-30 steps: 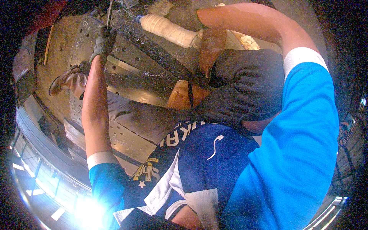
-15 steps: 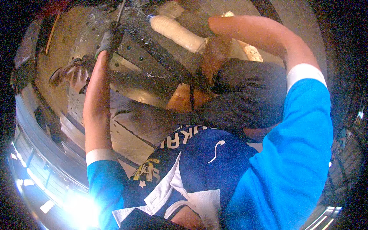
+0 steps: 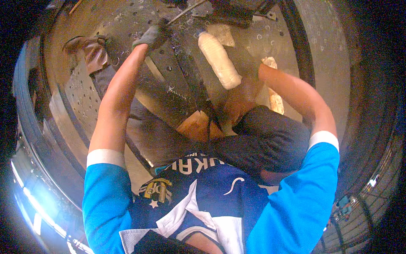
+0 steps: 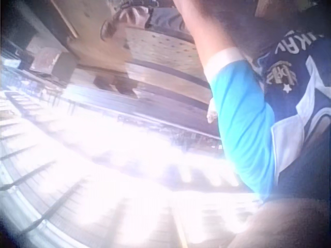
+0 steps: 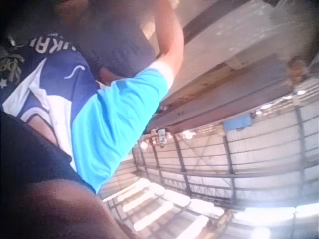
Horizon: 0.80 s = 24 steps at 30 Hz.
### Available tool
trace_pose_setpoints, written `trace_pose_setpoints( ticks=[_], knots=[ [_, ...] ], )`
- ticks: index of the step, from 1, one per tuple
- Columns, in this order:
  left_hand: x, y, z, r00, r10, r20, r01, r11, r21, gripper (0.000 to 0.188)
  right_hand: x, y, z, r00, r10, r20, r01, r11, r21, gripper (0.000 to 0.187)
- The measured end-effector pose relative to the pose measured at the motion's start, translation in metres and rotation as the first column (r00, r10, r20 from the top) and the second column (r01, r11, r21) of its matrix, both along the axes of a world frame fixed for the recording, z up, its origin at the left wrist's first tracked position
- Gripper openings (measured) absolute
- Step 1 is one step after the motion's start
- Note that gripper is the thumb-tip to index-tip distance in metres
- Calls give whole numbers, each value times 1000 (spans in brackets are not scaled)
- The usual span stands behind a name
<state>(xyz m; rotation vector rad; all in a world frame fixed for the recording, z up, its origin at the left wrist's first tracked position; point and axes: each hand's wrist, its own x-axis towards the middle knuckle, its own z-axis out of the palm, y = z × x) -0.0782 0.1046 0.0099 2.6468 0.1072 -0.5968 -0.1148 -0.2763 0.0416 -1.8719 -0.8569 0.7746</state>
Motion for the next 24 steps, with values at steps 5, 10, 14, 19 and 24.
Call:
trace_pose_setpoints(
  ticks=[5,10,14,19,24],
  knots=[
    [1,1,-12,995,79,62,-71,991,-118,37,2,-1,-6,991,135,9,-121,918,-377,42],
    [3,0,-28,992,73,99,-63,993,-101,38,15,-6,-22,994,29,-106,-40,994,-103,38],
    [2,-1,-32,983,92,158,-69,987,-144,38,14,-5,-20,829,390,401,-115,821,-559,41],
    [-1,-3,-18,987,112,117,-84,972,-221,37,18,6,-1,888,339,310,-116,818,-563,44],
    [-5,-9,4,992,108,64,-99,986,-132,36,16,5,-3,821,365,439,-43,806,-590,49]
  ],
)
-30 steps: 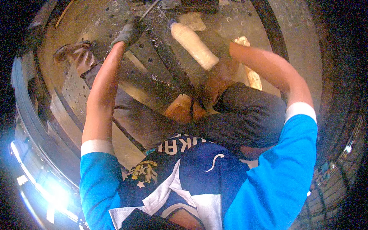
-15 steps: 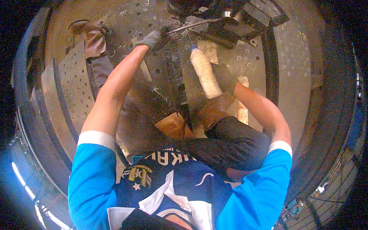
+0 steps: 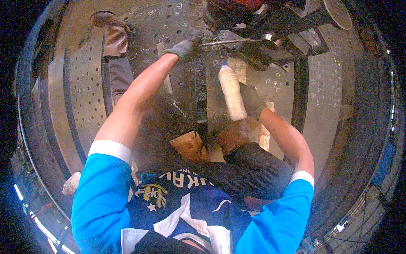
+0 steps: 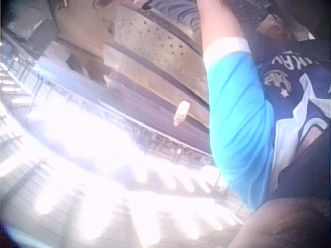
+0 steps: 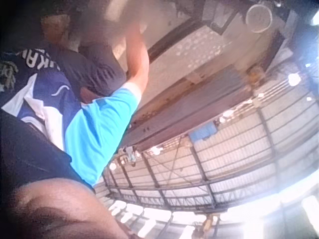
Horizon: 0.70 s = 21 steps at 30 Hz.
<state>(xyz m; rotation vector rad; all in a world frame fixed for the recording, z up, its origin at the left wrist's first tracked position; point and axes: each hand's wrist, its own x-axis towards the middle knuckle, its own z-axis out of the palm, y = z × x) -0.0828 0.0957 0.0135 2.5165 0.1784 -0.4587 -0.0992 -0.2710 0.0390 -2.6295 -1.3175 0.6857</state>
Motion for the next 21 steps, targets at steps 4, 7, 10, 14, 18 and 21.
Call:
trace_pose_setpoints(
  ticks=[4,7,10,14,18,21],
  knots=[
    [-1,-7,10,1000,-10,-21,10,1000,14,35,-3,-6,-9,980,-83,-179,109,983,145,57],
    [-2,-8,11,999,-7,-44,9,1000,25,34,-5,-5,-6,844,-180,-506,347,901,259,39],
    [-1,-8,9,998,-8,-61,9,1000,18,33,-6,2,3,993,-8,-118,38,966,254,36],
    [-1,-7,6,999,-10,-46,10,1000,8,32,-4,8,9,958,-77,-276,133,973,189,41],
    [-2,-9,7,999,-4,-37,5,1000,18,31,0,2,-2,978,-87,-189,91,996,11,50],
    [-4,-10,9,1000,-10,-12,10,1000,-6,30,-1,-3,-12,989,-55,-136,60,998,30,49]
  ],
)
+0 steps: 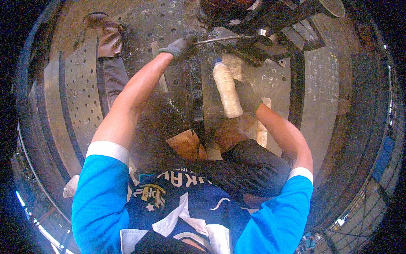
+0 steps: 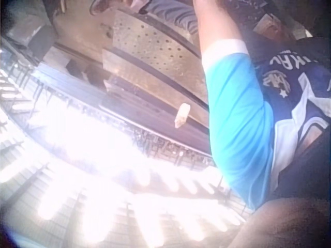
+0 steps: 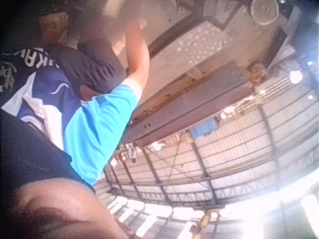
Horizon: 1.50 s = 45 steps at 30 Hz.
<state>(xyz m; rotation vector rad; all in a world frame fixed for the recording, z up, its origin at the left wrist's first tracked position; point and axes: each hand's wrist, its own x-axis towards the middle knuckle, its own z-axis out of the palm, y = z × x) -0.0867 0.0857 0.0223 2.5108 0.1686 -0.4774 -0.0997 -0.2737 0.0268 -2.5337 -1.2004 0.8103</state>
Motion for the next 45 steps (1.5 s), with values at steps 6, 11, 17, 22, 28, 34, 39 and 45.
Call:
trace_pose_setpoints(
  ticks=[6,11,17,22,28,34,39,45],
  knots=[
    [3,0,-4,1000,-6,-8,6,1000,7,30,-1,2,12,990,-30,-137,45,993,108,43],
    [3,0,-7,1000,-7,9,7,1000,-13,31,-5,4,20,984,-49,-172,78,983,164,42],
    [0,-4,2,1000,14,-20,-14,1000,17,32,-6,4,10,958,-86,-273,153,961,231,33],
    [-1,-3,2,1000,-5,29,6,1000,-23,31,-4,-3,7,968,-101,-228,127,987,101,37],
    [2,1,-21,991,-33,127,37,999,-28,28,-9,-9,-19,986,-73,-152,114,954,277,36],
    [4,0,-26,994,-26,105,28,999,-17,27,-6,-10,-24,835,-221,-503,360,912,198,33],
    [-1,-4,-10,998,2,57,0,1000,-30,30,-5,-4,-4,886,-159,-435,287,925,247,30],
    [-1,-5,-6,999,-5,40,5,1000,-2,31,-5,-5,-4,906,-132,-402,267,916,301,28]
  ],
)
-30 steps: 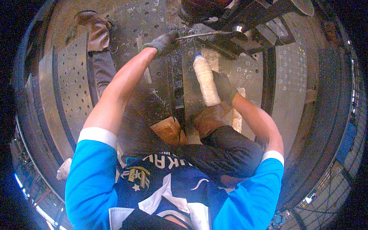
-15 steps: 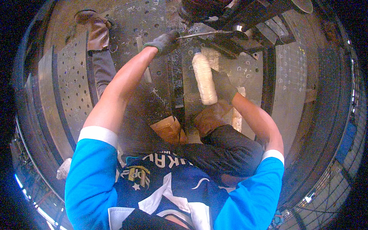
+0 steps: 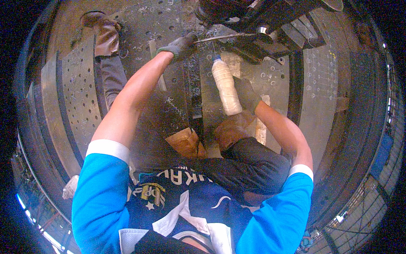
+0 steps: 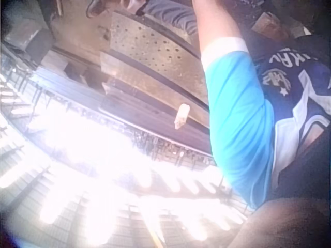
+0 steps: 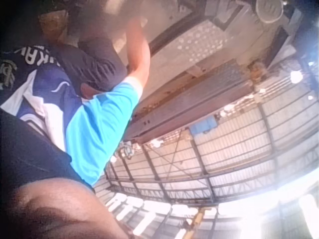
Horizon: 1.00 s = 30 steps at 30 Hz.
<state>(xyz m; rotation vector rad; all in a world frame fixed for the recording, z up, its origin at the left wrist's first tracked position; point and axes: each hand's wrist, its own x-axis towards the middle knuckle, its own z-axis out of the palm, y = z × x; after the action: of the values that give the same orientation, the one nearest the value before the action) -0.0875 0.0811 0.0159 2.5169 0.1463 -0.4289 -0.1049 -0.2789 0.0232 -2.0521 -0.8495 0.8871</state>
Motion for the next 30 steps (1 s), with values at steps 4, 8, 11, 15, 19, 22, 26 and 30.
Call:
trace_pose_setpoints(
  ticks=[4,8,11,15,19,22,26,30],
  knots=[
    [1,0,-1,1000,-17,-2,17,1000,-19,33,0,-5,-22,989,-87,-120,87,996,0,28],
    [-1,-2,0,1000,0,8,0,1000,-28,35,0,-9,-41,887,-165,-432,230,968,103,30],
    [-1,-3,-3,1000,18,6,-18,1000,-21,35,0,-12,-41,909,-158,-385,209,974,93,36],
    [4,0,-17,999,-25,31,27,998,-59,35,0,-12,-25,905,181,386,-146,982,-118,49],
    [8,3,-24,997,-68,45,72,994,-85,39,3,-4,-10,903,201,379,-126,969,-214,54],
    [5,1,-18,998,-58,-7,57,996,-68,43,5,3,-6,737,355,575,-224,931,-288,55],
    [-1,-3,-7,1000,-2,24,4,998,-60,38,3,1,-1,834,365,413,-198,898,-392,52],
    [-2,-5,-11,998,17,59,-14,999,-52,34,3,-3,0,823,375,427,-201,895,-398,51]
  ],
)
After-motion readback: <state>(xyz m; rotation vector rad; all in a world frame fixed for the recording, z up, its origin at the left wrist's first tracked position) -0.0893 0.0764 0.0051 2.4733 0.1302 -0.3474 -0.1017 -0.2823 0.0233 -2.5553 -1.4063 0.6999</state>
